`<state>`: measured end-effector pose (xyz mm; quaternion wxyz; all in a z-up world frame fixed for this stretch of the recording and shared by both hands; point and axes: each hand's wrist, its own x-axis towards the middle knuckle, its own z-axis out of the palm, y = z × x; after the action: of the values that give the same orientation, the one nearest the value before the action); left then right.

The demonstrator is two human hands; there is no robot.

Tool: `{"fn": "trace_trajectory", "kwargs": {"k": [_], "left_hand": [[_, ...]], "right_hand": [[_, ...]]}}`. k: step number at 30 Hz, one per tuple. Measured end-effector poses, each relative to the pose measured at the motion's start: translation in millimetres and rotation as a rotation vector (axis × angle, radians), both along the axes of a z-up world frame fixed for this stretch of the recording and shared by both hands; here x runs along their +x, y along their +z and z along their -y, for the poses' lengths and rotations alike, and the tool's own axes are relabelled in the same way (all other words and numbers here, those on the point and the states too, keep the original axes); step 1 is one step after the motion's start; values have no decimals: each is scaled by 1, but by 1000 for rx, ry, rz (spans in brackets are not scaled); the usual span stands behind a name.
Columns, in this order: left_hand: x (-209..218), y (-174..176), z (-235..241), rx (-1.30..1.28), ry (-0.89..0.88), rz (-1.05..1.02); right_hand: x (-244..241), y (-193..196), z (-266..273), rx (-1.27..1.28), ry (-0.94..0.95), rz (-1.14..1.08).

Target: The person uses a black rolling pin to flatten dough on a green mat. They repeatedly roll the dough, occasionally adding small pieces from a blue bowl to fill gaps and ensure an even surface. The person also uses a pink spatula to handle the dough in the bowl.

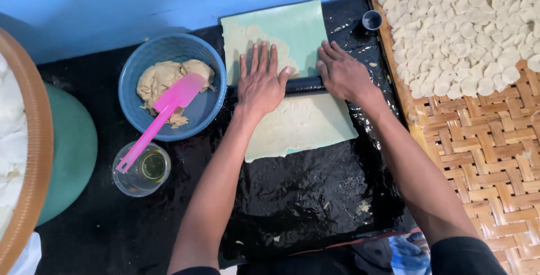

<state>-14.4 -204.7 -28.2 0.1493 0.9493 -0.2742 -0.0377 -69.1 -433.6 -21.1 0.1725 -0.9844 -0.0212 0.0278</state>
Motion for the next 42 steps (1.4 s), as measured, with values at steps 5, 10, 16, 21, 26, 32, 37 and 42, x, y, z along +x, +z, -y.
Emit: {"fn": "trace_trajectory", "kwargs": {"k": [5,10,16,21,26,32,37,42], "left_hand": [[-31,-5,-7,7,2,-19],[-101,18,-28,20,-61,137],[-145,32,-53,-160,-298,118],[-161,42,-67,-37,-414,281],[-177,23,-70,-97,-355,171],[-173,24,-47,-108,-191,84],[-124,14,-19,-89,-110,19],[-74,24,3,-19,-106,97]], "right_hand": [[-35,-3,-5,-32,45,39],[-99,5,-18,-25,47,54],[-143,25,-35,-32,-14,255],[-185,38,-51,31,-18,296],[-214,17,-58,51,-57,268],[-198,8,-59,-55,-51,206],[-146,11,-45,-82,-45,130],[-99,21,-26,-70,-30,119]]}}
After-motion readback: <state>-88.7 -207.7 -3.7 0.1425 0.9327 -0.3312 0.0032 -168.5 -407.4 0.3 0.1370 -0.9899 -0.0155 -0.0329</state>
